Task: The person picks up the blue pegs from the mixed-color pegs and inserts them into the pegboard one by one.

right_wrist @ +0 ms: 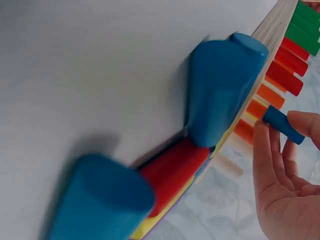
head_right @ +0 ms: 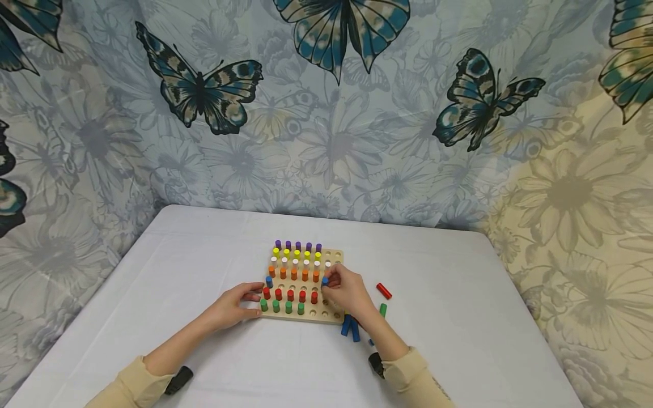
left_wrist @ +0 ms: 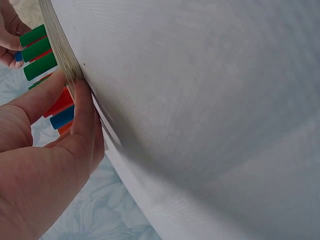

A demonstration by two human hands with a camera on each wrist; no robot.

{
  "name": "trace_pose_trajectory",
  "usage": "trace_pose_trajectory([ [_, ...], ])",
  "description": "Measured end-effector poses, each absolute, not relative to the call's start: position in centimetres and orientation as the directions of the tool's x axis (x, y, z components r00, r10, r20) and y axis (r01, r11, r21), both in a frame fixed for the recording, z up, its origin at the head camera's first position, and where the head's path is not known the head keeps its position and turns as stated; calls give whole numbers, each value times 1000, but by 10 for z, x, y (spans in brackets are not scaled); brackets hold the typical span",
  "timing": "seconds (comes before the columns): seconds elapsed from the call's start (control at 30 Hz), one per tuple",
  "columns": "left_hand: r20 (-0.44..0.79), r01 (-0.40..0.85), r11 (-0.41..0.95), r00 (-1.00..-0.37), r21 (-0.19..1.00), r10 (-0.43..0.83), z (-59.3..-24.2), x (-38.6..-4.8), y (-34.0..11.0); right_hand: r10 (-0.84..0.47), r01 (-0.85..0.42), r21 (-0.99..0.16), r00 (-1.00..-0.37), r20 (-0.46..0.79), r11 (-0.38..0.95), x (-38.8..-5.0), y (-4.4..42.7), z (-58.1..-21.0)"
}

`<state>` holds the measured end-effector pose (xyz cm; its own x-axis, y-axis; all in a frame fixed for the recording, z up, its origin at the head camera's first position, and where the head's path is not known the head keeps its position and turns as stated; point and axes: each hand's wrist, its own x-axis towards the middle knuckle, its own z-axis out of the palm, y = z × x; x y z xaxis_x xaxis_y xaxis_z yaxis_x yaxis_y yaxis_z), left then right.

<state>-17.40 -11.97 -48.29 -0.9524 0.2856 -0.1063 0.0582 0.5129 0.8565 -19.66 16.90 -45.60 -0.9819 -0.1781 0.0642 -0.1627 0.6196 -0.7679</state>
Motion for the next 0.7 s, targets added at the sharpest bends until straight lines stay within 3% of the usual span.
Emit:
trace_pose_trajectory([
  [0.7, -122, 33, 512, -956, 859, 267, -483, -174, -119, -244, -200, -800, -967, 69, 565, -205, 132, -449],
])
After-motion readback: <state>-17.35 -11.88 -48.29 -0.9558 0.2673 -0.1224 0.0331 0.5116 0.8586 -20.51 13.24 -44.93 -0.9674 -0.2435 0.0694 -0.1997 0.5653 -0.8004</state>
